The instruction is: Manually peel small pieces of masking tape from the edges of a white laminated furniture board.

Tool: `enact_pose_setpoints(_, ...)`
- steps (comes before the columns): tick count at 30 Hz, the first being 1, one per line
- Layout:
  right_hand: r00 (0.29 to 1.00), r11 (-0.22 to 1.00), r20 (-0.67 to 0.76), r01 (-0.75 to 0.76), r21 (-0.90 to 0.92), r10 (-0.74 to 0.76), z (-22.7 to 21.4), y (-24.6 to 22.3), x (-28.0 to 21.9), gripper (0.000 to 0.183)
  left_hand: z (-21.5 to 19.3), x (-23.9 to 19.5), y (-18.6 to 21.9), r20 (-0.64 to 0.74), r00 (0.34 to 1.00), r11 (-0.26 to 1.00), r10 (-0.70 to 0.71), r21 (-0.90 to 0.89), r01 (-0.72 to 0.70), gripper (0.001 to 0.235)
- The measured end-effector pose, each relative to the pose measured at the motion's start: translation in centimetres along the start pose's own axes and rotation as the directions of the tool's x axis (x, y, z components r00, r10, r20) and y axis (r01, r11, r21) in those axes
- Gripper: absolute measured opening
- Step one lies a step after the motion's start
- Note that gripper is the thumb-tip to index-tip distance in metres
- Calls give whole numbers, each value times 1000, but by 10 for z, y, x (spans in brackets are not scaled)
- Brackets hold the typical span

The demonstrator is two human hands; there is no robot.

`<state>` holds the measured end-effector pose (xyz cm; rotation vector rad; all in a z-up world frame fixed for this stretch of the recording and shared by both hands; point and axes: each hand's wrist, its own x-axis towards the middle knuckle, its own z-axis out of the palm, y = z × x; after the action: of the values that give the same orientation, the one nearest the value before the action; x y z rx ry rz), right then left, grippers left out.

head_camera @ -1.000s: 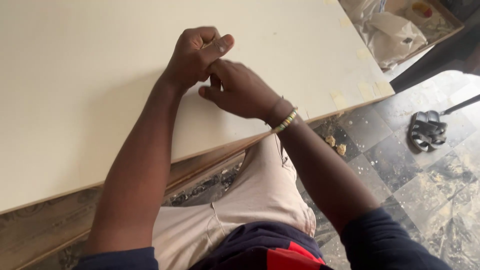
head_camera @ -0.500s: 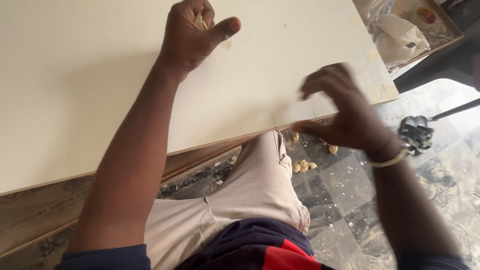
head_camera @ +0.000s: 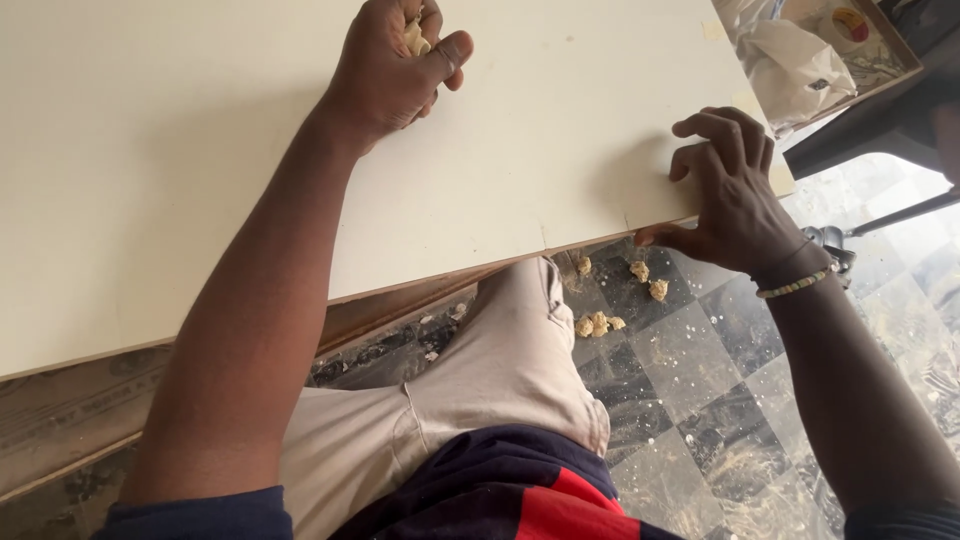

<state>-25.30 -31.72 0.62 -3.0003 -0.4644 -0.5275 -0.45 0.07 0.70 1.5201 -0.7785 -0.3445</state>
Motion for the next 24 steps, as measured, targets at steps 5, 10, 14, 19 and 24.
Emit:
enact_pose_setpoints(5,999,998,39,10,-56,-8,5,13,-10,77,5,0,6,-1,999,999,46,24,-46,35)
enact_pose_setpoints(10,998,993,-50,-29,117,35,1,15,-7,72,4,-3,6,14,997,996,71,60,-72,33)
enact_pose_setpoints(14,993,964,-90,-45,263,71,-5,9,-8,68,4,-1,1,41,992,991,118,55,-120,33)
enact_pose_setpoints(19,986,936,-18,-149,319,163,16,43,-29,38,6,-4,9,4,1000,997,28,68,-28,37)
enact_pose_setpoints(24,980,880,-32,-159,447,194,-20,12,-5,16,7,-2,13,14,1000,999,17,36,-18,34)
